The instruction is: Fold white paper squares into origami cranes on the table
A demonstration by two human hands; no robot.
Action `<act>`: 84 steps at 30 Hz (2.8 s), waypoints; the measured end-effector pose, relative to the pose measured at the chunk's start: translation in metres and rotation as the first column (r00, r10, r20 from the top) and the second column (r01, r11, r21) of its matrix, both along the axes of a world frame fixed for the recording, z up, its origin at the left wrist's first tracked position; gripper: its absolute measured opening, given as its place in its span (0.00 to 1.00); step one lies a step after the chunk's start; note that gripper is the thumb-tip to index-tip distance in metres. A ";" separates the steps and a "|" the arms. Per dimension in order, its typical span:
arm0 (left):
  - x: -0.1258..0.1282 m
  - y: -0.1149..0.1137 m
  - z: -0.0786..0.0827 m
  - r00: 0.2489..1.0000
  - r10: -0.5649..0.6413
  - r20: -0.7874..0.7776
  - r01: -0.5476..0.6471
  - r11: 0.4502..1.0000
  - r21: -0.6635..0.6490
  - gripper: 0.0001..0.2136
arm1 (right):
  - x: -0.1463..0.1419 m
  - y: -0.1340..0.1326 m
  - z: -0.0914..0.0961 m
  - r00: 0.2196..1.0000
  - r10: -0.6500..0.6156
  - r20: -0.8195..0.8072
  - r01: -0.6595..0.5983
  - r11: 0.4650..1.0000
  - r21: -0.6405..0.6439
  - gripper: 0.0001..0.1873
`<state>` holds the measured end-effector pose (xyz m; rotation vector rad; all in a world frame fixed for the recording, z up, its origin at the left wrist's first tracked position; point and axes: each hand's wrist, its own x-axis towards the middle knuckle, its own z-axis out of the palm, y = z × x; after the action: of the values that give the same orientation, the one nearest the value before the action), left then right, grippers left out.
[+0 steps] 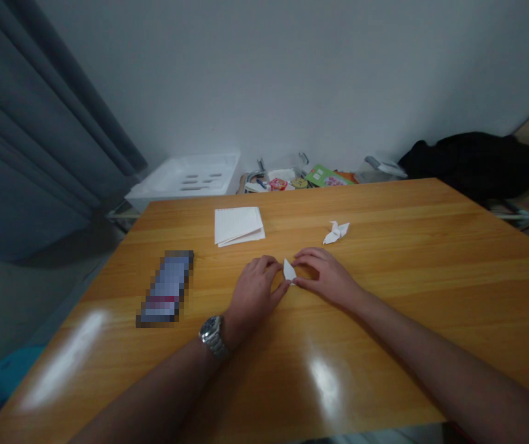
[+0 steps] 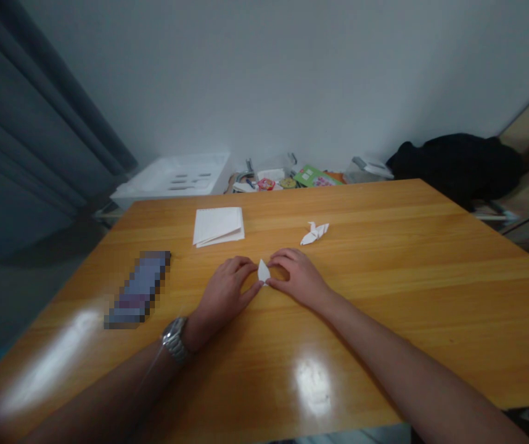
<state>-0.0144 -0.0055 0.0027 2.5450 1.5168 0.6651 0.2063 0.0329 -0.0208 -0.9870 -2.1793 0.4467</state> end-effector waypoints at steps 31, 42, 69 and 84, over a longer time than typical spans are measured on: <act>0.001 0.003 -0.004 0.984 -0.075 0.159 0.083 0.995 -0.046 0.11 | -0.005 -0.003 0.002 0.997 0.032 -0.068 -0.031 0.999 0.014 0.14; 0.000 0.004 -0.007 0.991 -0.051 0.120 0.061 0.995 -0.078 0.09 | -0.005 -0.001 0.000 0.992 0.048 -0.117 -0.055 0.997 -0.056 0.11; -0.001 0.008 -0.006 0.973 -0.060 0.221 0.082 0.993 -0.089 0.02 | -0.008 -0.002 0.004 0.997 0.042 -0.072 -0.045 0.998 -0.043 0.02; 0.005 0.008 -0.004 0.986 -0.048 0.158 0.060 0.996 -0.070 0.03 | -0.010 -0.003 0.007 0.999 0.021 -0.027 -0.021 1.000 -0.012 0.02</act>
<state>-0.0098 0.0028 -0.0017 2.4074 1.3904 0.7655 0.1961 0.0300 -0.0143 -0.9597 -2.1671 0.4808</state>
